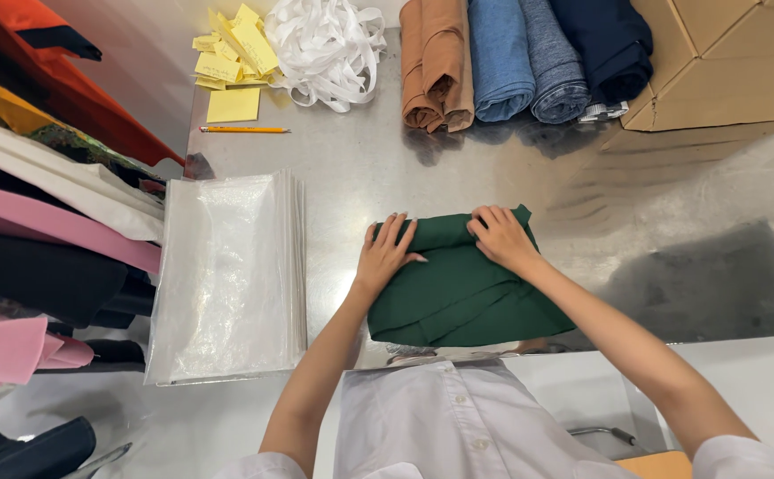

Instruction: The person folds a green t-shirt, a pink t-shirt, a black t-shirt, and a pink top on a metal table. They retrieve each item from a nearby clothing rack, fold it neatly by hand, and place it into a stack of folded garments.

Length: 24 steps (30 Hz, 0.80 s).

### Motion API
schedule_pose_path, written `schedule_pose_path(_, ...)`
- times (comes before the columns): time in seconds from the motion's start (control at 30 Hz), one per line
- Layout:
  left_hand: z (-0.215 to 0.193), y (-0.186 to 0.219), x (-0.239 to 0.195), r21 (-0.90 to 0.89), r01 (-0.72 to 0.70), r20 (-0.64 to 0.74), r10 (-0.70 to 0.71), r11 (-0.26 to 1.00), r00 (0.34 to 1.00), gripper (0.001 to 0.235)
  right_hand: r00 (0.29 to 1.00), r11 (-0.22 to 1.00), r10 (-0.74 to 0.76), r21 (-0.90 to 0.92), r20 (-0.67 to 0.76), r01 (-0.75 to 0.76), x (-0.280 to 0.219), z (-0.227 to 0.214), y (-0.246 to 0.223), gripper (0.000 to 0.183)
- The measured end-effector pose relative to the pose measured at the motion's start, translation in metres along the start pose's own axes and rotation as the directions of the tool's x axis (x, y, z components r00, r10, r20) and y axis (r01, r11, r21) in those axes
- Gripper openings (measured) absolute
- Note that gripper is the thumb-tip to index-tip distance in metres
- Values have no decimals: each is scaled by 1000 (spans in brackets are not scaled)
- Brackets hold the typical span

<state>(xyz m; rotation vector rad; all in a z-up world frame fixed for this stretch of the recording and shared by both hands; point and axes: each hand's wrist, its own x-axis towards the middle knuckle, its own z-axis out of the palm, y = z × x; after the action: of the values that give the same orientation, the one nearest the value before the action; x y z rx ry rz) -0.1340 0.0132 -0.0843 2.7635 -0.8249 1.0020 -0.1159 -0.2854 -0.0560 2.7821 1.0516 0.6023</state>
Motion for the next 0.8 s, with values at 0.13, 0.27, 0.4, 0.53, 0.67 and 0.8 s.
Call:
schedule_pose_path(0.13, 6, -10, 3, 6, -18, 39, 18, 1000, 999, 66, 1000, 987, 30, 156, 0, -29, -8, -25, -8, 24)
schedule_pose_path(0.27, 9, -19, 16, -54, -40, 161, 48, 998, 986, 37, 966, 766, 195, 588, 172, -259, -4, -49, 5, 21)
schedule_pose_path(0.4, 28, -20, 27, -34, -109, 245, 114, 993, 963, 31, 911, 704, 223, 590, 346, -397, 16, -75, 24, 52)
schedule_pose_path(0.53, 8, -6, 32, 14, -157, 192, 151, 988, 970, 16, 825, 701, 135, 535, 549, -471, 25, -77, 27, 68)
schedule_pose_path(0.67, -11, 3, 18, -21, -152, 302, 151, 988, 941, 27, 893, 839, 71, 458, 444, -294, 8, -52, 17, 57)
schedule_pose_path(0.8, -57, 12, 17, -191, 74, 587, 53, 979, 808, 34, 939, 908, 19, 387, 343, -160, -14, -43, -9, 54)
